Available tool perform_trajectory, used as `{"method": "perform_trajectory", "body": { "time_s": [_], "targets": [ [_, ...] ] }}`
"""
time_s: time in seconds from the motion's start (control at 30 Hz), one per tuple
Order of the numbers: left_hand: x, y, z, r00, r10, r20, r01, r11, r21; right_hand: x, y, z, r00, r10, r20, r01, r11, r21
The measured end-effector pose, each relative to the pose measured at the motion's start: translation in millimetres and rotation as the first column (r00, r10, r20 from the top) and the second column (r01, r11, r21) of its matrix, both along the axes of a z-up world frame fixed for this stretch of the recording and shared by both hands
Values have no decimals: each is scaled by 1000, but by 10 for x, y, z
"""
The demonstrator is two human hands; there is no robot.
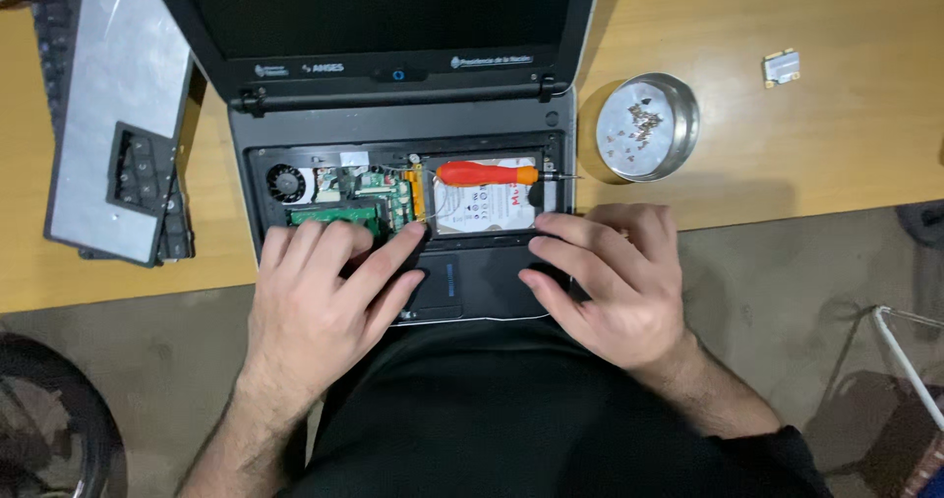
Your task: The person installs a hard drive into a disassembled laptop. They align the drive in the bay, secure it with screws using a screwdriver, and connect the internal ribbon cable to the motherboard.
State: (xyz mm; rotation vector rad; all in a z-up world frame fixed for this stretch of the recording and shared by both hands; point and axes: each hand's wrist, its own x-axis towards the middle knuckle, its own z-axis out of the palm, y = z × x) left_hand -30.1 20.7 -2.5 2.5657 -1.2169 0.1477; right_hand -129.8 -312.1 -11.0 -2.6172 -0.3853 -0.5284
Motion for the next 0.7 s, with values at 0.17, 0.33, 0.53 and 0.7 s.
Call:
{"method": "perform_trajectory", "body": {
  "time_s": [0.17, 0.33, 0.53, 0.7],
  "targets": [
    [-45, 29, -75, 1000, 29, 11, -28, 998, -54, 62, 12, -8, 995, 96, 37, -101, 985, 143],
    [-52, 6, -44, 999, 3, 45, 4, 989, -146, 83, -85, 58, 999, 36, 24, -41, 964, 261],
    [-49, 15, -41, 1000, -25, 5, 26, 953, -303, 188, -1543, -547, 822, -481, 304, 487, 871, 62],
    [-30, -15, -16, 997, 5, -76, -26, 962, -273, 297, -1793, -429, 834, -540, 115, 549, 833, -69]
  ]
}}
